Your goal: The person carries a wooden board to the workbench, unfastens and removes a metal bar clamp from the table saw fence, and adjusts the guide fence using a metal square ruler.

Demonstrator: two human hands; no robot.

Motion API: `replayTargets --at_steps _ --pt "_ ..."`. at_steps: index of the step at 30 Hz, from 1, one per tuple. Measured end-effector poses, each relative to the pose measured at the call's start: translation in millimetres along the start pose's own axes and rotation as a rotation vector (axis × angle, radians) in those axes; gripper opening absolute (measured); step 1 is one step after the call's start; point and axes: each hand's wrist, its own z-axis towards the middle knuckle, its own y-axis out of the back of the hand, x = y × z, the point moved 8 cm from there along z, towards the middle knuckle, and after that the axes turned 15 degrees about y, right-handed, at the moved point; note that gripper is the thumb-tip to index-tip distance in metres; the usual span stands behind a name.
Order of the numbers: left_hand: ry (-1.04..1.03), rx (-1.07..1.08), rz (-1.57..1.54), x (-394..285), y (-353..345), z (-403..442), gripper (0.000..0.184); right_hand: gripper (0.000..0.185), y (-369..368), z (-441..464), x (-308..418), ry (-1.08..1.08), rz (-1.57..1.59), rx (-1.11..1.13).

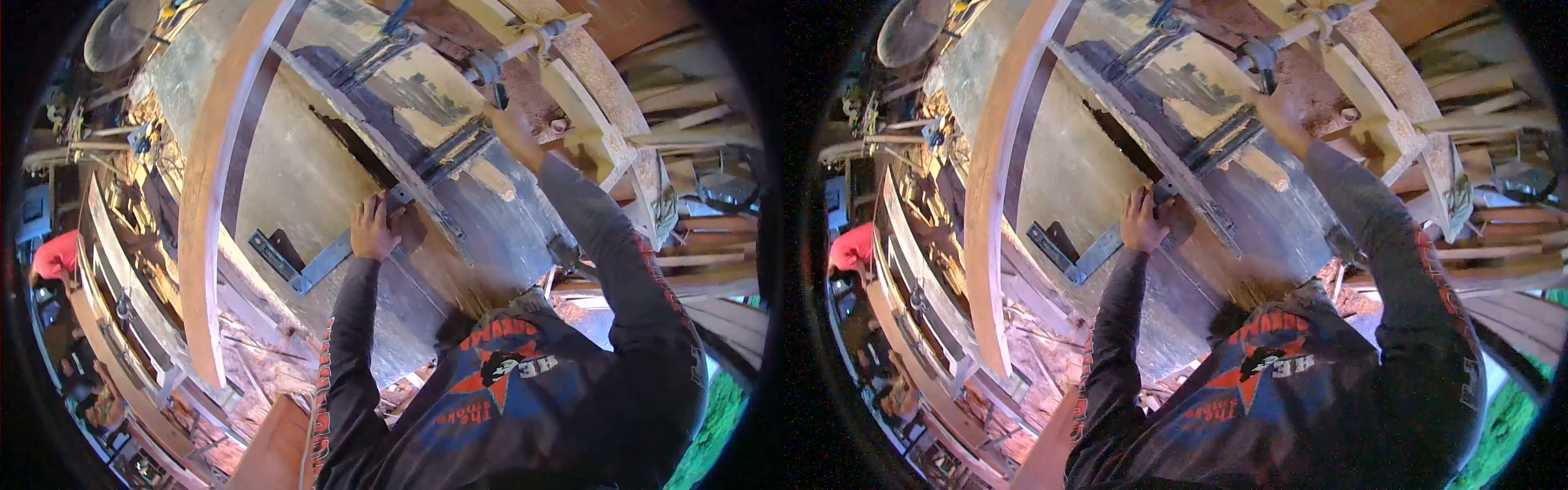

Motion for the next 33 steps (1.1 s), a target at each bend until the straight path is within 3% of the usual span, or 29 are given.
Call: replayTargets --at_steps 1,3,4,6,10,12,13,15,17,19,21,25,27,29,31,32,33 --pt "-0.011 0.011 0.007 -1 0 0 0.055 0.044 7 -14 43 0.091 -0.168 -0.002" --pt "0.012 0.008 0.022 1 3 6 0.057 0.062 11 -24 106 0.737 -1.01 -0.343" --pt "0.01 0.024 0.035 2 1 6 0.059 0.062 3 -20 114 0.756 -0.998 -0.313" --pt "0.038 0.056 0.051 5 -3 0 0.061 0.051 -10 -27 135 1.007 -0.753 -0.263" --pt "0.007 0.036 0.03 4 -1 1 0.063 0.04 -39 -8 125 0.93 -0.41 -0.112" --pt "0.001 0.021 0.049 2 1 3 0.063 0.037 -75 0 135 0.69 0.227 0.035" --pt "-0.004 0.012 0.032 1 2 4 0.062 0.037 -89 11 128 0.69 0.229 0.042" --pt "-0.002 0.005 0.014 -1 6 3 0.061 0.038 -144 39 68 0.184 0.706 0.168" --pt "0.001 0.039 0.024 -2 8 5 0.059 0.04 -180 7 88 0.187 0.821 0.124" --pt "0.008 0.034 0.036 0 4 5 0.059 0.047 -253 -10 55 0.222 0.796 0.228" --pt "0.014 0.04 0.045 2 1 2 0.059 0.05 -228 -21 91 0.375 0.683 0.296" --pt "-0.005 0.022 0.047 2 3 5 0.058 0.047 -207 -14 100 0.291 0.8 0.407" --pt "0.012 0.043 0.012 2 -1 3 0.057 0.049 -147 -9 89 0.306 0.318 0.199" --pt "0.008 0.011 0.025 2 3 3 0.058 0.048 -63 -14 127 0.811 -0.053 -0.007" --pt "0.009 0.009 0.019 5 2 3 0.058 0.051 18 -4 130 0.811 0.001 -0.428" --pt "-0.005 0.01 0.023 3 2 2 0.058 0.051 38 -2 111 0.816 -0.007 -0.425" --pt "-0.009 0.004 0.018 2 3 0 0.058 0.052 35 11 74 0.668 -0.176 -0.166"
